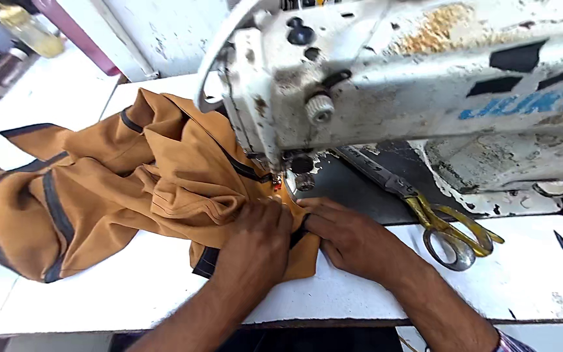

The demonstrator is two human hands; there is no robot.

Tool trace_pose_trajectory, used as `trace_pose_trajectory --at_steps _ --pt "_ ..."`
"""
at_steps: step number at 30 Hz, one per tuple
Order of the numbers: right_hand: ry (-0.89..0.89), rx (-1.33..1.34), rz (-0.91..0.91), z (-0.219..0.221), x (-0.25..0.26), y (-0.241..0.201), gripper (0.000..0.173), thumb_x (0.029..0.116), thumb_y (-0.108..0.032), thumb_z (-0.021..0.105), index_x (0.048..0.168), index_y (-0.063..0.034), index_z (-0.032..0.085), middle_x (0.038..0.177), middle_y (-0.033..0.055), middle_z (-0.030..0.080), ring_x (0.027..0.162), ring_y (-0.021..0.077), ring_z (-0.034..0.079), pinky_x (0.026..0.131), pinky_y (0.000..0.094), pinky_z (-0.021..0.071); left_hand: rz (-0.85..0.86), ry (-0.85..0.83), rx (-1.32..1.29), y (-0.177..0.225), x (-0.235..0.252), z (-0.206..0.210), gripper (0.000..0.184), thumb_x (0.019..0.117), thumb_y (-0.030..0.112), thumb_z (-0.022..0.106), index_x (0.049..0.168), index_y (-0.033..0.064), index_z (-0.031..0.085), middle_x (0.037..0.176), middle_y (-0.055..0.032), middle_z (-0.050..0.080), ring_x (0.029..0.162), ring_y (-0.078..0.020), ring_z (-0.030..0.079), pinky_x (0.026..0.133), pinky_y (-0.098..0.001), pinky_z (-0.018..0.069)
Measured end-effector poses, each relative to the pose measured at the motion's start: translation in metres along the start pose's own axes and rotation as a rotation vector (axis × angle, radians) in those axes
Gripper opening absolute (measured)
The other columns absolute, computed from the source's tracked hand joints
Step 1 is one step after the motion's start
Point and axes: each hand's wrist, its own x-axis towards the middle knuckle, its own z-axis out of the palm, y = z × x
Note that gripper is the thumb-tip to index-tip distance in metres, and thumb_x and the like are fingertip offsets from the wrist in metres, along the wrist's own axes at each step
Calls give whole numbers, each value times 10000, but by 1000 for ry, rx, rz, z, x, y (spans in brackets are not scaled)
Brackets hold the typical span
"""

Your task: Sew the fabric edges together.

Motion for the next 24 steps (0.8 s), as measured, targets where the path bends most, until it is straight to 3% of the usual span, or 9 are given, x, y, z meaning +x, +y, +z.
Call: trace_pose_trajectory --at_steps 9,12,18,24 --pt "42 -15 62 5 -5 2 230 970 -75 485 973 -100 713 1161 31 728 1276 154 616 1078 288 513 3 85 -5 -2 0 12 270 955 170 556 1093 34 743 1161 -135 737 1122 -281 704 967 -433 565" --pt "40 -36 84 8 -8 4 250 984 -104 463 1004 -104 712 1182 32 730 1295 169 609 1094 300 504 49 57 12 -7 4 11 272 966 177 542 1100 40 736 1161 -134 734 1133 -281 697 969 -410 558" --pt "16 -65 122 9 -9 4 286 1016 -139 444 1084 -113 721 1231 32 725 1329 182 590 1124 316 484 145 33 -68 -26 11 11 230 932 190 595 1062 59 731 1036 -97 689 1012 -273 672 889 -400 555" --pt "-14 -96 122 11 -10 2 311 1053 -196 430 1152 -139 720 1273 22 714 1347 176 578 1154 333 453 186 19 -102 -37 13 10 232 928 199 583 1050 74 736 1021 -85 700 1024 -256 687 924 -399 567"
